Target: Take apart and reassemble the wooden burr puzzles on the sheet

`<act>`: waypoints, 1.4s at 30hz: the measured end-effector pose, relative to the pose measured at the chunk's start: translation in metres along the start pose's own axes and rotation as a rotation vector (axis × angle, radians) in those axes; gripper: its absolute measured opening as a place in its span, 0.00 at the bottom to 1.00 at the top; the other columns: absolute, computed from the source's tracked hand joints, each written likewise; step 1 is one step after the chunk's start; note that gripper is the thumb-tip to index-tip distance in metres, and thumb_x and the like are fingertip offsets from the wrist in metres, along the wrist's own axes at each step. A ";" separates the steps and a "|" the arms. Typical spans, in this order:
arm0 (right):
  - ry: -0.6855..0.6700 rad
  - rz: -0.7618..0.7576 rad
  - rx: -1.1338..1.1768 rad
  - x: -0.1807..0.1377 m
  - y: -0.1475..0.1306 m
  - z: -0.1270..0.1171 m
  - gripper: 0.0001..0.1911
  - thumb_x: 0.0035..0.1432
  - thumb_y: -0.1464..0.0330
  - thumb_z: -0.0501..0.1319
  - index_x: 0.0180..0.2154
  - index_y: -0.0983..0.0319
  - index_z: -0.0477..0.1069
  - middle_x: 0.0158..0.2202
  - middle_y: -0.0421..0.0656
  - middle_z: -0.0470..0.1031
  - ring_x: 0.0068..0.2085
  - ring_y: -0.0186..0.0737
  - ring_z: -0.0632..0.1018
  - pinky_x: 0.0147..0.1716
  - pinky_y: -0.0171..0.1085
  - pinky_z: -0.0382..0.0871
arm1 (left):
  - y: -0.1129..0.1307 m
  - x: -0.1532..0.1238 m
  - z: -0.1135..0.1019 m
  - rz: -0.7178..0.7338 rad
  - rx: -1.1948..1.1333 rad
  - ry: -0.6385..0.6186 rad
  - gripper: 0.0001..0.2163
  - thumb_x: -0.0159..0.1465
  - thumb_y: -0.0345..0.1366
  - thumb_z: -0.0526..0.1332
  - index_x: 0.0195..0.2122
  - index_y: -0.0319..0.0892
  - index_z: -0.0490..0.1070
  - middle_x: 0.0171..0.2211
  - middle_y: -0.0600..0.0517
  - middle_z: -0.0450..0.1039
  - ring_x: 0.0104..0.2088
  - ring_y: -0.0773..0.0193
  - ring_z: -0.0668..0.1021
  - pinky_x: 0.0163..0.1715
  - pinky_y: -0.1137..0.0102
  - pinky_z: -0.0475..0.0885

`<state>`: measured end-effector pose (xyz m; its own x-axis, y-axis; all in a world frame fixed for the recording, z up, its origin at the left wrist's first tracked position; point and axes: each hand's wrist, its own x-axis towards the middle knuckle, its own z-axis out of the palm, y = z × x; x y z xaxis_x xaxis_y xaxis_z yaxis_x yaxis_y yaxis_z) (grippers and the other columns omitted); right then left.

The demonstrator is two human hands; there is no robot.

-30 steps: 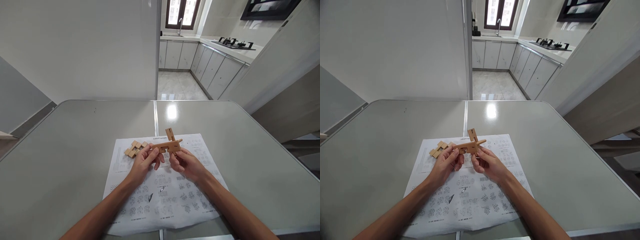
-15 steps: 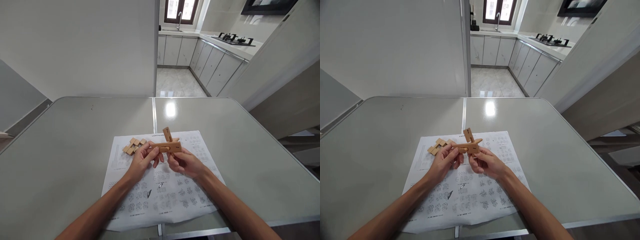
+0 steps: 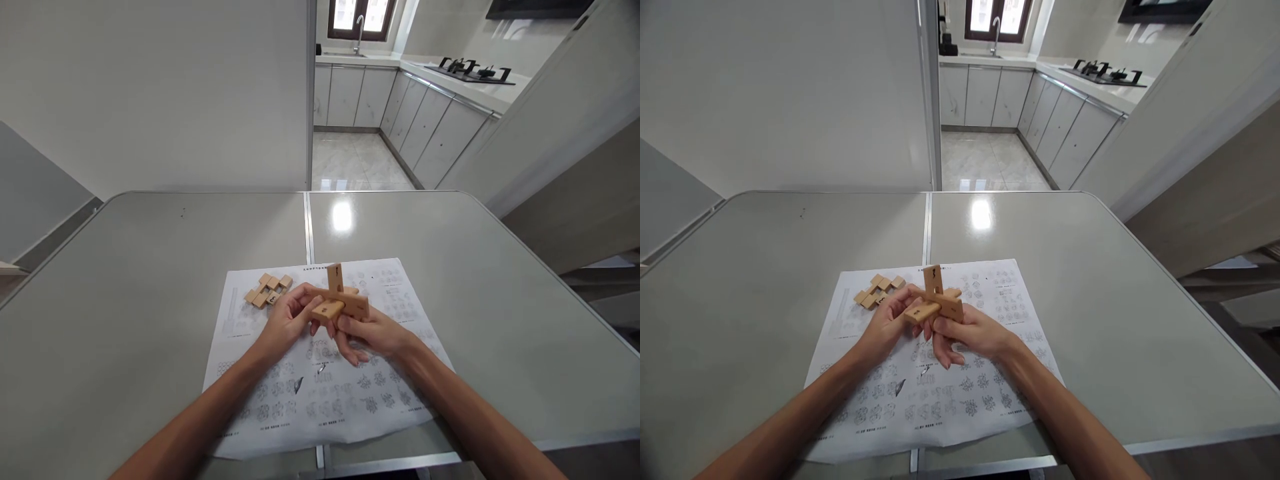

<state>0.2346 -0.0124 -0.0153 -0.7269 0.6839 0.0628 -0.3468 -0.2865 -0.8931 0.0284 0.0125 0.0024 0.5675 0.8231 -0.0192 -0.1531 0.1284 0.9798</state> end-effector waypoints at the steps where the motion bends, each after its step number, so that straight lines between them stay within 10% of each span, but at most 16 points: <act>1: -0.014 0.013 -0.019 0.000 -0.001 0.001 0.16 0.75 0.54 0.60 0.41 0.61 0.72 0.24 0.37 0.78 0.17 0.27 0.67 0.18 0.30 0.63 | 0.000 0.000 0.000 -0.008 0.009 -0.018 0.17 0.74 0.51 0.62 0.44 0.40 0.74 0.23 0.53 0.76 0.23 0.67 0.74 0.25 0.72 0.66; 26: 0.014 0.018 -0.077 0.003 0.002 0.004 0.17 0.75 0.54 0.60 0.42 0.61 0.73 0.20 0.34 0.75 0.16 0.29 0.63 0.18 0.31 0.60 | -0.002 0.001 0.005 -0.139 -0.341 0.046 0.17 0.67 0.51 0.70 0.37 0.42 0.71 0.22 0.57 0.69 0.19 0.71 0.70 0.22 0.74 0.60; 35: 0.389 -0.123 0.147 0.005 0.001 0.003 0.18 0.71 0.52 0.65 0.39 0.61 0.75 0.18 0.31 0.64 0.18 0.29 0.58 0.20 0.32 0.55 | 0.000 0.004 0.004 -0.112 -0.428 0.149 0.22 0.68 0.45 0.71 0.60 0.42 0.75 0.40 0.48 0.78 0.29 0.69 0.72 0.31 0.70 0.66; 42: 0.746 -0.289 0.278 0.008 -0.011 -0.007 0.15 0.68 0.55 0.69 0.39 0.59 0.71 0.20 0.30 0.58 0.19 0.28 0.56 0.19 0.29 0.57 | 0.001 0.003 0.004 -0.153 -0.410 0.166 0.20 0.68 0.41 0.72 0.58 0.39 0.75 0.39 0.49 0.76 0.27 0.71 0.71 0.32 0.69 0.66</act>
<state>0.2365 0.0011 -0.0083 -0.0392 0.9912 -0.1261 -0.6631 -0.1202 -0.7388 0.0332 0.0123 0.0047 0.4763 0.8508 -0.2222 -0.4036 0.4360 0.8044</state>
